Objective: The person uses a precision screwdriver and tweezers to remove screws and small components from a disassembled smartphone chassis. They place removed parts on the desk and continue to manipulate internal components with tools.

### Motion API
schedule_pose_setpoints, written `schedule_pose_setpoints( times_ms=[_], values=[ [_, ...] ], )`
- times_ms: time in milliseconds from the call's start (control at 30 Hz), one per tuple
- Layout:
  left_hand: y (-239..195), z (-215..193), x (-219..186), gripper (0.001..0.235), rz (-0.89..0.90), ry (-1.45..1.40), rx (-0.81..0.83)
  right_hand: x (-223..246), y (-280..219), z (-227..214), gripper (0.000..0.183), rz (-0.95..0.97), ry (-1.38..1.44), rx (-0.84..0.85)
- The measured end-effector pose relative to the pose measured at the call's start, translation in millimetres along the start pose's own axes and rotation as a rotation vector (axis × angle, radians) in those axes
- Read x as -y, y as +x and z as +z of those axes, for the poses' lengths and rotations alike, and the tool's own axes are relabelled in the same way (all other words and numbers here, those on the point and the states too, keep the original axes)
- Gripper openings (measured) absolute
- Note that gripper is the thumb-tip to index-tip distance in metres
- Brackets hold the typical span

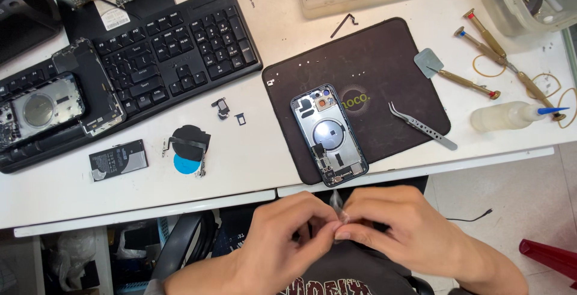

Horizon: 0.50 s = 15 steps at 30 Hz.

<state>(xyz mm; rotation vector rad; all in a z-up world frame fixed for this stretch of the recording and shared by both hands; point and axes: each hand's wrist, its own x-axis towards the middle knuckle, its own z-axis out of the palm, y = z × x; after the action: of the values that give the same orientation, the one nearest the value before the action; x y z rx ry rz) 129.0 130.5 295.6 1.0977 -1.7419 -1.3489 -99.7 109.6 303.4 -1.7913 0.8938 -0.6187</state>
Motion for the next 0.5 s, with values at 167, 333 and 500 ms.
schedule_pose_setpoints(
  times_ms=[167,333,500],
  values=[
    [-8.4,-0.4,7.2,0.01,0.163,0.039,0.095,2.2,1.9,-6.8,0.011,-0.156,0.111,0.227],
    [-17.0,11.5,10.8,0.014,0.508,0.321,-0.174,-4.3,13.1,5.4,0.016,-0.164,-0.098,0.125],
    [-19.1,13.6,5.5,0.013,0.371,0.558,-0.251,2.0,19.4,22.0,0.017,-0.344,-0.371,-0.167]
  ],
)
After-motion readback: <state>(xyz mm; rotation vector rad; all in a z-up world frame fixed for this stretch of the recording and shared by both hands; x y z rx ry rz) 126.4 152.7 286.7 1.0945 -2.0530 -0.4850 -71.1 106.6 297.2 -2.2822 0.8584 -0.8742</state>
